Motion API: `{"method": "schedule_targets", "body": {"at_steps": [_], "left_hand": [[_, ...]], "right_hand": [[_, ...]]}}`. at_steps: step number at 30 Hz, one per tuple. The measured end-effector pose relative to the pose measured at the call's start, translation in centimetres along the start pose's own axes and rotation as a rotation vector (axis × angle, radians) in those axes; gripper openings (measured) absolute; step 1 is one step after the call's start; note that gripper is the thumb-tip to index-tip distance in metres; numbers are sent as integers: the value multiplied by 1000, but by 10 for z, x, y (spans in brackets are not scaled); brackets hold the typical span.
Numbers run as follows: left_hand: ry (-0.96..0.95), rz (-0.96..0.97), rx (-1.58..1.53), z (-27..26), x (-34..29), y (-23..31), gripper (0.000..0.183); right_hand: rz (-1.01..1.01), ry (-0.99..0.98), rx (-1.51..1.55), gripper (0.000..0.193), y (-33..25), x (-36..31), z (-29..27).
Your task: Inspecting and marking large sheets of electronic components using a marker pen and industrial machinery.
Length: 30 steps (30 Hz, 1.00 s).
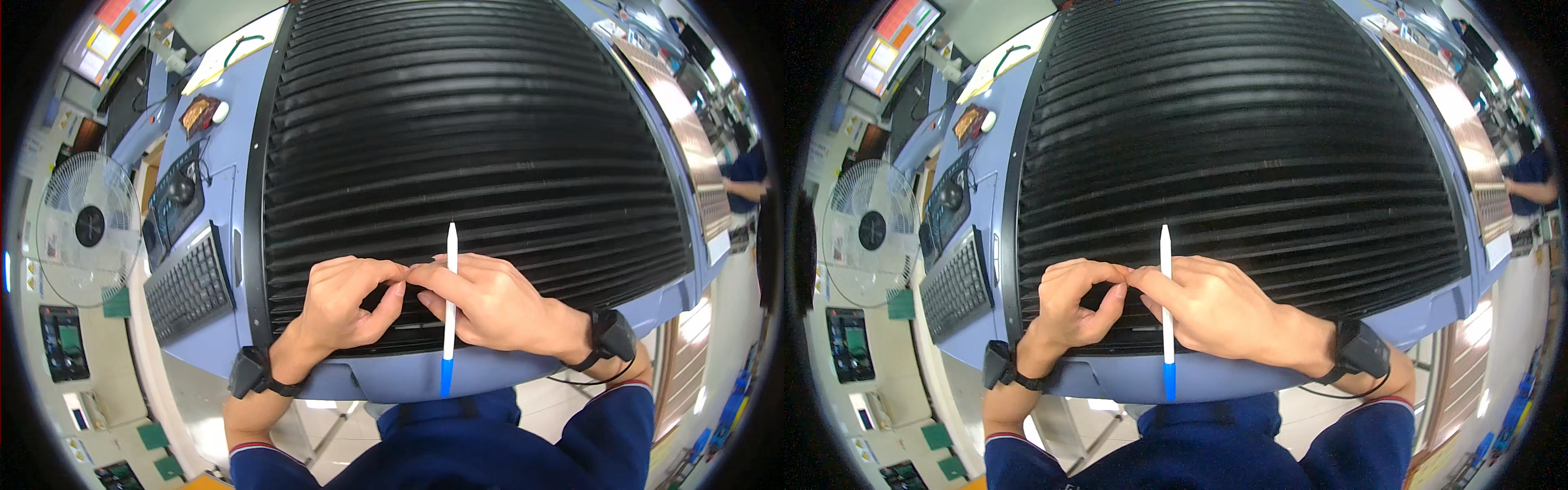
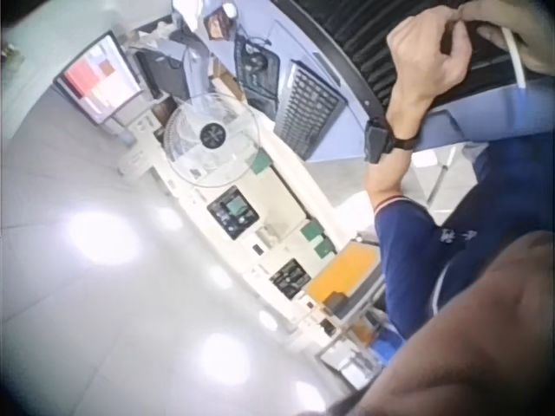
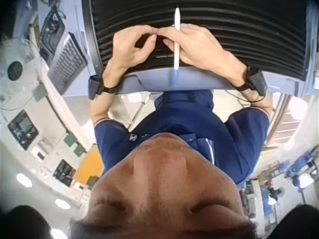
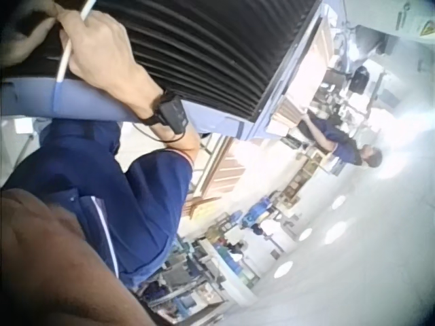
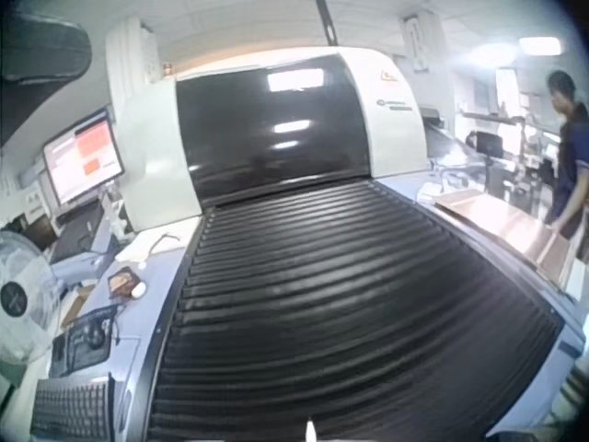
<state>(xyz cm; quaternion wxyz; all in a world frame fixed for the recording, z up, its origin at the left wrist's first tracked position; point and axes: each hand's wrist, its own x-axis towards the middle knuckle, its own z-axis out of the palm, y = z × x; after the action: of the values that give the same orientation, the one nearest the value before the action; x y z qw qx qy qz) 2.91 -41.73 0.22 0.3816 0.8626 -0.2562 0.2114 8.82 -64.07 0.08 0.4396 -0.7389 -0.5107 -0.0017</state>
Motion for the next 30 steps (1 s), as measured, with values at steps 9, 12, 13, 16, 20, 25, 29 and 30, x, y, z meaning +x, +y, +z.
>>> {"method": "schedule_targets", "body": {"at_steps": [9, 12, 13, 16, 20, 25, 29, 30], "left_hand": [[21, -21, 68, 3, -1, 8, 19], [89, -71, 34, 10, -4, 6, 19], [88, -82, 42, 11, -4, 6, 19], [93, -114, 54, 11, -7, 6, 17], [92, -130, 36, 10, -9, 5, 16], [69, -118, 44, 9, -10, 9, 16], [56, -122, 53, 8, -9, 12, 16], [53, -123, 54, 8, -9, 12, 16]], "right_hand": [[23, 31, 27, 24, 0, -4, 2], [41, 42, 57, 22, -1, -5, 1], [50, 39, 54, 21, -2, -6, -1], [70, 19, 52, 20, -2, -4, -1], [66, -1, 51, 21, -3, -5, -2], [58, 1, 36, 24, -4, -8, 1], [75, -11, 28, 22, -6, -7, 1], [79, -15, 26, 22, -6, -7, 1]]}}
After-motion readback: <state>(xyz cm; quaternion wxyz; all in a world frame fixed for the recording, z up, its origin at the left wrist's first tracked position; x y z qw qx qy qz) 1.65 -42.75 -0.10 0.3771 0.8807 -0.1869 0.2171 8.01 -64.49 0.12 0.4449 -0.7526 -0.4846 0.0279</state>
